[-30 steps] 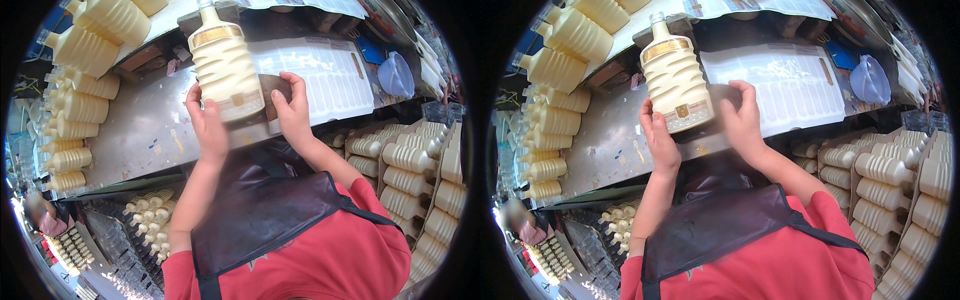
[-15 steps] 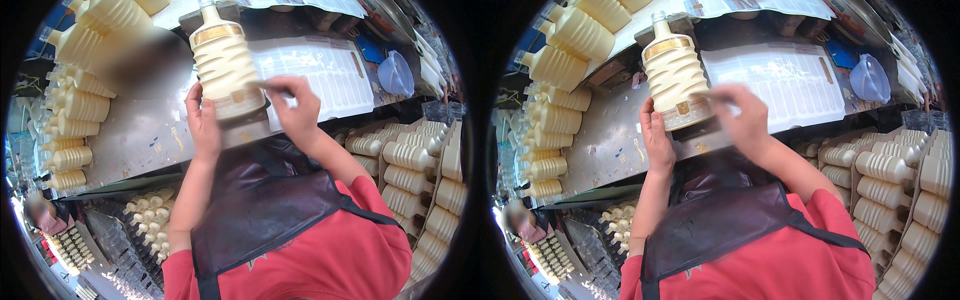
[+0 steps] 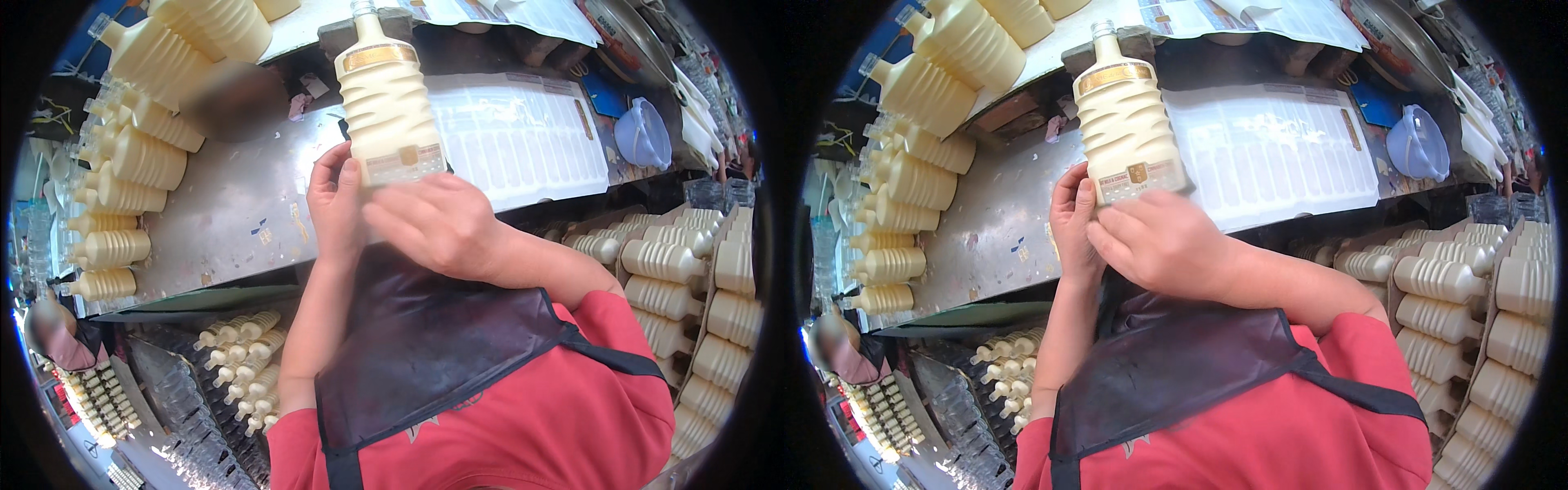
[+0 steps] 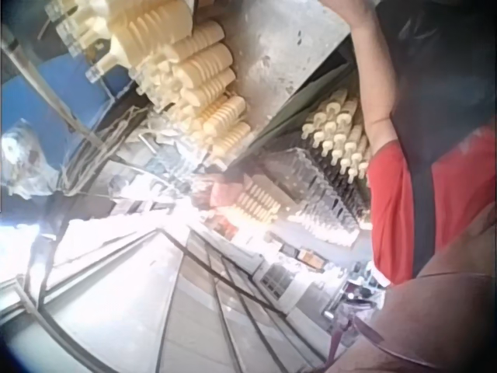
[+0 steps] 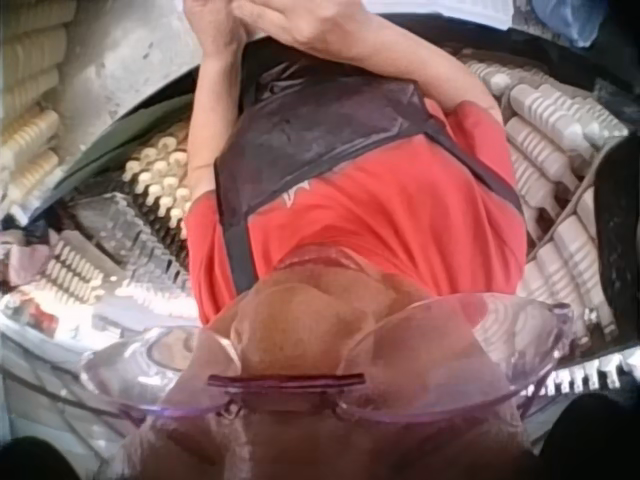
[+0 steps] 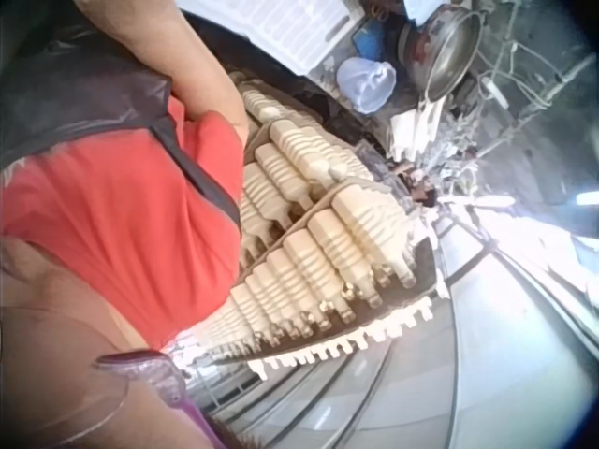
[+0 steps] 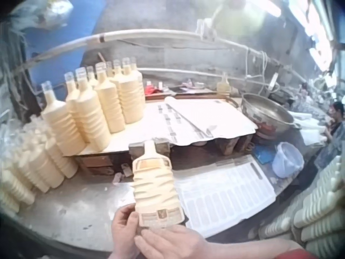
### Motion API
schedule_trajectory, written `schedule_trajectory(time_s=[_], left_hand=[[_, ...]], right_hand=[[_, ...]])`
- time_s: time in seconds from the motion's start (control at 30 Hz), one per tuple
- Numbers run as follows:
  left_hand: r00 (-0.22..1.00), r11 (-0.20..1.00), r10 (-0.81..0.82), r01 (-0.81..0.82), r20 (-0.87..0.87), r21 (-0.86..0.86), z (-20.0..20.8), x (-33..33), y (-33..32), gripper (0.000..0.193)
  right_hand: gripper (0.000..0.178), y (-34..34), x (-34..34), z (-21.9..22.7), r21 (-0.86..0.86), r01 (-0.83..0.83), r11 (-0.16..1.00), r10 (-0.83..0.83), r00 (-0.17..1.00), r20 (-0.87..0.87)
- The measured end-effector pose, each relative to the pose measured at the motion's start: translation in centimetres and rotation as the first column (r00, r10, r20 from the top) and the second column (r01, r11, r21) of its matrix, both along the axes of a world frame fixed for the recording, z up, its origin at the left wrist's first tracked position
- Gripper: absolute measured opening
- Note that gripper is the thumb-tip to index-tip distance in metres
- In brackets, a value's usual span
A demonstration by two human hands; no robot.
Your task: The person repeatedly picks up cream-colored plastic bottles, peels labels from a sheet, and applies them to the bottle bodies. They smooth each label by hand and place the labeled bottles into a green tray. The process is repeated for multiple bottles.
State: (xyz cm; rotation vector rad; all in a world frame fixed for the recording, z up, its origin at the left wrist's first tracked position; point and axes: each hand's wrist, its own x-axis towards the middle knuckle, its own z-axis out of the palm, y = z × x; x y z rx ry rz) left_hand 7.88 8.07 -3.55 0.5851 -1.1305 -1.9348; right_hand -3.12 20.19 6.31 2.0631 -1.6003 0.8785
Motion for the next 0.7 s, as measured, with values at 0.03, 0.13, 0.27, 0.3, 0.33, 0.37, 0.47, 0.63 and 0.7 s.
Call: schedule_trajectory(time_s=[0.03, 0.13, 0.27, 0.3, 0.33, 0.37, 0.47, 0.63, 0.7], left_hand=[[1.0, 1.0, -0.002, 0.001, 0.008, 0.017, 0.1, 0.1, 0.0, 0.026], [1.0, 0.998, -0.007, 0.006, 0.02, 0.055, 0.5, 0.4, -0.1, 0.028], [1.0, 0.997, -0.026, 0.025, 0.016, 0.07, 0.4, 0.8, -0.4, 0.033], [0.999, 0.997, -0.034, 0.033, 0.016, 0.075, 0.4, 0.9, -0.5, 0.034], [0.999, 0.997, -0.033, 0.033, -0.001, 0.066, 0.4, 0.9, -0.5, 0.035], [0.999, 0.998, -0.033, 0.034, -0.018, 0.057, 0.4, 0.9, -0.4, 0.035], [0.998, 0.996, -0.051, 0.053, -0.033, 0.075, 0.3, 0.9, -0.2, 0.04], [1.0, 1.0, -0.011, 0.012, 0.023, -0.011, 0.8, 0.5, 0.6, 0.041], [0.995, 0.997, -0.004, 0.012, 0.095, -0.074, 0.8, 0.5, 0.8, 0.039]], right_hand=[[0.024, -0.2, 0.1, 0.9, 0.023, 0.047, 0.999, -0.046, 0.999, -0.025], [0.02, -1.0, 1.0, 0.6, 0.077, 0.129, 0.989, -0.119, 0.985, -0.123], [0.009, -1.4, 2.7, -1.0, 0.18, 0.111, 0.977, -0.077, 0.98, -0.186], [0.009, -1.6, 2.9, -1.5, 0.14, 0.096, 0.986, -0.07, 0.982, -0.177], [0.008, -1.5, 2.9, -2.0, 0.224, 0.067, 0.972, -0.039, 0.991, -0.125], [0.008, -1.3, 2.8, -2.5, 0.305, 0.034, 0.952, -0.013, 0.997, -0.071], [0.011, -0.9, 2.1, -1.9, 0.231, -0.005, 0.973, -0.034, 0.985, 0.167], [0.018, -0.3, -0.5, 0.8, 0.304, 0.262, 0.916, -0.373, 0.832, 0.41], [0.016, 0.0, -1.5, 1.0, 0.211, 0.346, 0.914, -0.404, 0.821, 0.402]])
